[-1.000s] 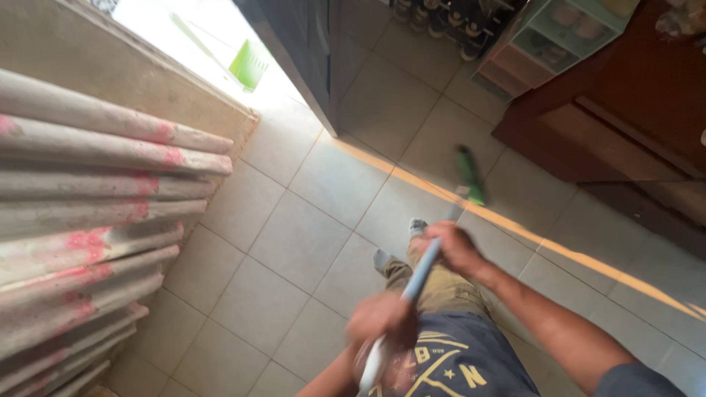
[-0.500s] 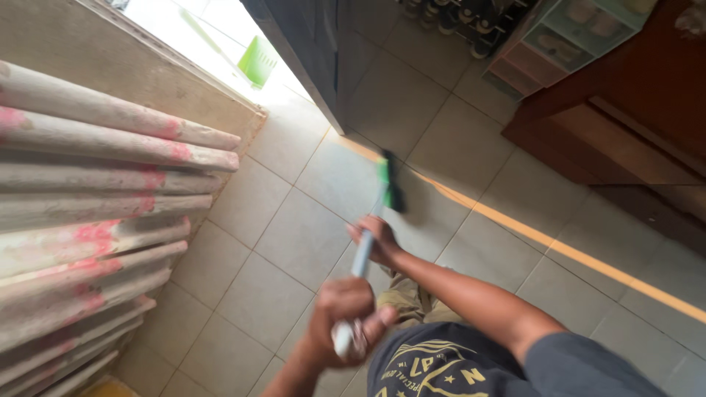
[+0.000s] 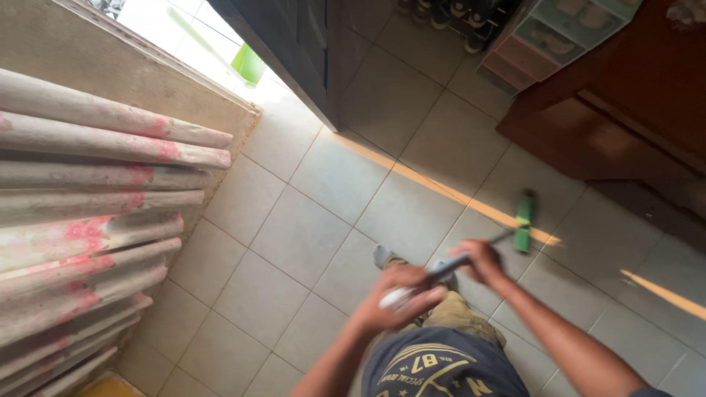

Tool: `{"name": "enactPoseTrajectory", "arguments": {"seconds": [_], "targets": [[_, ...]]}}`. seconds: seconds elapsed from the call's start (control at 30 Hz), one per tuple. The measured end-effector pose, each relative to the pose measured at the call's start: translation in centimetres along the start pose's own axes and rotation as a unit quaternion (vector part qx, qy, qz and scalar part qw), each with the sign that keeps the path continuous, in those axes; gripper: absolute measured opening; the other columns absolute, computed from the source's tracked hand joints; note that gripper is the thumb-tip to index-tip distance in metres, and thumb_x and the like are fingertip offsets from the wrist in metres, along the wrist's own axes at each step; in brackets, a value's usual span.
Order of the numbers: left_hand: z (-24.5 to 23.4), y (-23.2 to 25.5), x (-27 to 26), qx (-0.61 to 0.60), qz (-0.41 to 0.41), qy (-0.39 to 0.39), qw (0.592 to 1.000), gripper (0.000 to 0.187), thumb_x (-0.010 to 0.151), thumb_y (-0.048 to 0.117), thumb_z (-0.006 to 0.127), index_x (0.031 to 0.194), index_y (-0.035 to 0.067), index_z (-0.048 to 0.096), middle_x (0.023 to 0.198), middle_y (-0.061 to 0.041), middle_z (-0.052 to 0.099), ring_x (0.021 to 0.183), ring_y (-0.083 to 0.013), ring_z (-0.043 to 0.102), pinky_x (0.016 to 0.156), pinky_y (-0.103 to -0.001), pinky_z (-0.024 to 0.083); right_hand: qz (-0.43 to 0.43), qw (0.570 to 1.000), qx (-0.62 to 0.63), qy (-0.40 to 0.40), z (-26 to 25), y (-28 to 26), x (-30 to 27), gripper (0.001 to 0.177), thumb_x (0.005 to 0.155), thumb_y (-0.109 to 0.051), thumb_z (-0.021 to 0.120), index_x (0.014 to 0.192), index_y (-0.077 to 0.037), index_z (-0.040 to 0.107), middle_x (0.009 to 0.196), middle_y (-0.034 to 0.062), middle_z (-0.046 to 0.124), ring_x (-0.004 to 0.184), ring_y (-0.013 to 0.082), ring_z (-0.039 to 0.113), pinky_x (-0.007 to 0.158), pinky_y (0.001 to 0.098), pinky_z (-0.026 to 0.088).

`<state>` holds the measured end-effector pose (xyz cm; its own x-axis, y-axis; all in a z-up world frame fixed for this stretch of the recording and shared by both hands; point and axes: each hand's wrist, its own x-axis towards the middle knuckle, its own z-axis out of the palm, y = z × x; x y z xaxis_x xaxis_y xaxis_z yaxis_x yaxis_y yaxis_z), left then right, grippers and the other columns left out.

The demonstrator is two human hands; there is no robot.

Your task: The person sweeps the tiled floor using a broom and a green dustpan, moving the broom head across the tiles to collect dust and debris and transferring it into the dustpan.

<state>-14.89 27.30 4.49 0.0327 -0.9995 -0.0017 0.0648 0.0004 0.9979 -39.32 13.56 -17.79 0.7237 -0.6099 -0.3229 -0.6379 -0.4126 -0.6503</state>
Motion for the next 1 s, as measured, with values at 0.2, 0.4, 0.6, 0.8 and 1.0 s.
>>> {"name": "enactPoseTrajectory", "arguments": {"seconds": [0.2, 0.4, 0.6, 0.8, 1.0], "targets": [[4.1, -3.9, 0.7, 0.023, 0.050, -0.020, 0.998, 0.032, 0.100, 0.016, 0.071, 0.075, 0.005, 0.054, 0.069, -0.008, 0.051, 0.065, -0.0272, 0.053, 0.066, -0.042, 0.044, -0.055, 0.996, 0.011, 0.076, 5.1, 7.5, -1.3, 0.022, 0.067, -0.022, 0.075, 0.067, -0.009, 0.058, 0.067, 0.0145, 0.059, 0.065, 0.0371, 0.060, 0.059, 0.0461, 0.046], [-4.7, 8.3, -3.1, 0.140, 0.031, 0.066, 0.987, 0.041, 0.087, 0.008, 0.075, 0.062, 0.006, 0.043, 0.059, -0.008, 0.045, 0.055, -0.0276, 0.047, 0.053, -0.042, 0.036, -0.220, 0.964, 0.118, 0.096, 12.2, -11.7, 9.7, 0.026, 0.075, -0.014, 0.071, 0.064, -0.012, 0.048, 0.062, 0.0100, 0.050, 0.065, 0.0350, 0.056, 0.065, 0.0466, 0.044], [-6.9, 12.4, -0.5, 0.250, 0.050, 0.108, 0.961, 0.047, 0.082, 0.007, 0.079, 0.057, 0.005, 0.039, 0.053, -0.007, 0.041, 0.048, -0.0274, 0.043, 0.050, -0.039, 0.033, -0.211, 0.951, 0.216, 0.070, 8.6, -24.0, 16.6, 0.033, 0.089, -0.022, 0.070, 0.066, -0.009, 0.051, 0.069, 0.0132, 0.057, 0.070, 0.0376, 0.059, 0.064, 0.0483, 0.048], [-7.0, 10.5, -1.9, 0.212, 0.132, 0.035, 0.968, 0.030, 0.080, 0.017, 0.076, 0.064, 0.011, 0.051, 0.060, -0.007, 0.053, 0.054, -0.0263, 0.057, 0.054, -0.037, 0.046, -0.183, 0.977, 0.091, 0.065, 4.8, -12.0, 7.5, 0.024, 0.085, -0.023, 0.076, 0.070, -0.014, 0.059, 0.070, 0.0094, 0.055, 0.072, 0.0312, 0.059, 0.074, 0.0437, 0.048], [4.0, -6.1, 8.9, -0.046, -0.004, -0.101, 0.994, 0.025, 0.097, 0.021, 0.072, 0.082, 0.004, 0.061, 0.073, -0.009, 0.059, 0.062, -0.0221, 0.056, 0.059, -0.037, 0.044, 0.060, 0.990, 0.008, 0.126, -0.6, 10.9, 1.5, 0.028, 0.079, -0.025, 0.075, 0.062, -0.007, 0.062, 0.064, 0.0111, 0.060, 0.063, 0.0299, 0.060, 0.058, 0.0446, 0.047]]}}
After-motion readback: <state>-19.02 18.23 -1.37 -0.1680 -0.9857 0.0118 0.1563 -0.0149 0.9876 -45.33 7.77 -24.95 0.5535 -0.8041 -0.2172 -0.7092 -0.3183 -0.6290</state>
